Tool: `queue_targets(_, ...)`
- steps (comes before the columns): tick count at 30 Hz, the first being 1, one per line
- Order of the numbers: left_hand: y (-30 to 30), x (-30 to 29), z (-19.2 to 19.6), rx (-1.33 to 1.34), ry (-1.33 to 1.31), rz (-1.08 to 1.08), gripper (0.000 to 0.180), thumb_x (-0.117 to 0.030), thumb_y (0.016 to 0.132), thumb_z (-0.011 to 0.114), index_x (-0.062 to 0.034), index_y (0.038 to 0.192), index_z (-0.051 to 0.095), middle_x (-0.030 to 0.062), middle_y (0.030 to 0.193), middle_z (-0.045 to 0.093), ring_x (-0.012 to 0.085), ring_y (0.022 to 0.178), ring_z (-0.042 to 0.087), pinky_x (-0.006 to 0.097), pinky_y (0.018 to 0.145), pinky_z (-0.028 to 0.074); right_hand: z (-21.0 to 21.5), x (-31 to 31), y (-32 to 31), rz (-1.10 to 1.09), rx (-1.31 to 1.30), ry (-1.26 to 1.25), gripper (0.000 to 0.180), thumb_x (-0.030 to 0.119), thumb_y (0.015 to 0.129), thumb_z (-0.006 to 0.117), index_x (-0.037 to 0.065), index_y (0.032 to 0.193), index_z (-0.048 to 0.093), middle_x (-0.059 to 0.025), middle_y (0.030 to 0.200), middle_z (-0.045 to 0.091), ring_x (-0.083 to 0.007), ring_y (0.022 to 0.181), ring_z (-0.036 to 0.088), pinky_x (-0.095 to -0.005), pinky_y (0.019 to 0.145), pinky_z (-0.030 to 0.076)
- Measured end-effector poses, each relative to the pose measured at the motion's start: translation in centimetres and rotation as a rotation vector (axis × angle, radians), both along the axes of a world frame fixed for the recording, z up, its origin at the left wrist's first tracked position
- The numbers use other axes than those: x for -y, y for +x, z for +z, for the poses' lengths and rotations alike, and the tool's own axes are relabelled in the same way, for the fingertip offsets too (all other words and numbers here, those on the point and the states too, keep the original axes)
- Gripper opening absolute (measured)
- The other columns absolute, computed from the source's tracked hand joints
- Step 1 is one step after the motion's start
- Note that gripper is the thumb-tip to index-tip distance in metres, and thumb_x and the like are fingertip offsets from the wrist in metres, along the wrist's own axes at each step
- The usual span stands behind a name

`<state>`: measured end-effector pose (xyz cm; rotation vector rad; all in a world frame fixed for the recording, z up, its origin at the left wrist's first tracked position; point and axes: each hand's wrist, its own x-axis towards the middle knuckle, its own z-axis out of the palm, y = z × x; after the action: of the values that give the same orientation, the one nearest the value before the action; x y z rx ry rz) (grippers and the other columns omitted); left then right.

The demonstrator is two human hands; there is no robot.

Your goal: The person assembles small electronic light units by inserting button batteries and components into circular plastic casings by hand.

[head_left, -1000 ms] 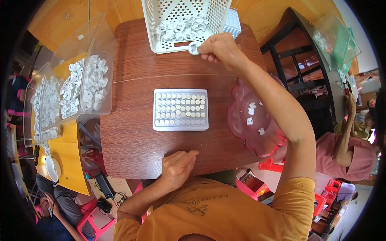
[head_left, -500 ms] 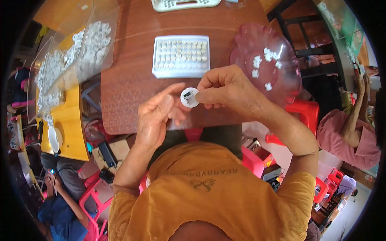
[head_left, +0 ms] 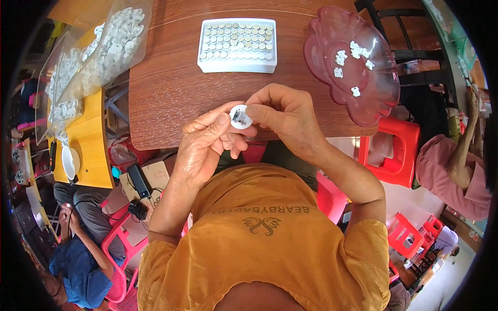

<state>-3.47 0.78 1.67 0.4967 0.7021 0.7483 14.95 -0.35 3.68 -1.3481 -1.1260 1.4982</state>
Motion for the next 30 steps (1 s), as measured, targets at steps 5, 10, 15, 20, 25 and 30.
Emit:
queue_targets(5,-0.2,-0.1,-0.1,0.021,-0.027,-0.039,0.039,-0.019,0.093,0.052,0.0057,0.123,0.05,0.0221,0.09,0.066,0.0193,0.068,0.065,0.026,0.052,0.048,-0.7,0.6,-0.9,-0.129,-0.106,0.023,0.009,0.008,0.082,0.063,-0.001,0.081,0.063,-0.0032,0.068,0.062,-0.0058,0.061,0.054,-0.0226,0.053,0.045)
queue_targets(10,0.2,-0.1,0.0,0.04,-0.042,-0.033,0.04,-0.019,0.093,0.052,0.0055,0.124,0.048,0.0225,0.09,0.066,0.0196,0.067,0.065,0.026,0.053,0.048,-1.7,0.7,-1.0,-0.161,0.075,0.249,0.009,0.007,0.081,0.064,-0.001,0.085,0.061,-0.0062,0.072,0.062,-0.0085,0.065,0.057,-0.0246,0.056,0.046)
queue_targets(15,0.6,-0.1,-0.3,0.032,-0.026,-0.062,0.04,-0.018,0.093,0.052,0.0057,0.124,0.048,0.0229,0.091,0.065,0.0205,0.068,0.064,0.027,0.054,0.048,-2.0,1.4,-1.1,-0.226,0.148,0.288,0.009,0.006,0.08,0.063,0.0,0.085,0.06,-0.0106,0.074,0.062,-0.0154,0.066,0.06,-0.0282,0.058,0.047)
queue_targets(20,1.2,-0.1,0.2,-0.015,-0.041,-0.034,0.037,-0.018,0.092,0.052,0.0064,0.12,0.05,0.0254,0.092,0.064,0.0219,0.066,0.062,0.029,0.055,0.046,-1.4,2.8,0.1,-0.252,0.516,0.583,0.011,0.004,0.074,0.065,0.003,0.083,0.058,-0.0131,0.076,0.056,-0.0329,0.072,0.056,-0.0396,0.062,0.045)
queue_targets(25,0.6,0.1,-1.0,-0.042,-0.009,-0.038,0.033,-0.015,0.094,0.048,0.0064,0.119,0.05,0.0271,0.09,0.064,0.0208,0.063,0.061,0.029,0.052,0.046,1.4,4.6,5.5,-0.262,0.746,0.709,0.014,0.001,0.077,0.064,0.003,0.09,0.062,-0.0118,0.077,0.059,-0.0262,0.068,0.057,-0.032,0.059,0.045)
queue_targets(30,0.7,0.1,-1.6,-0.064,0.0,-0.047,0.033,-0.015,0.095,0.047,0.0064,0.119,0.05,0.0259,0.088,0.065,0.0204,0.062,0.062,0.028,0.051,0.045,2.4,3.3,14.6,-0.345,1.12,0.562,0.007,0.003,0.072,0.063,0.002,0.079,0.062,-0.0166,0.076,0.06,-0.0348,0.075,0.059,-0.0424,0.064,0.046)
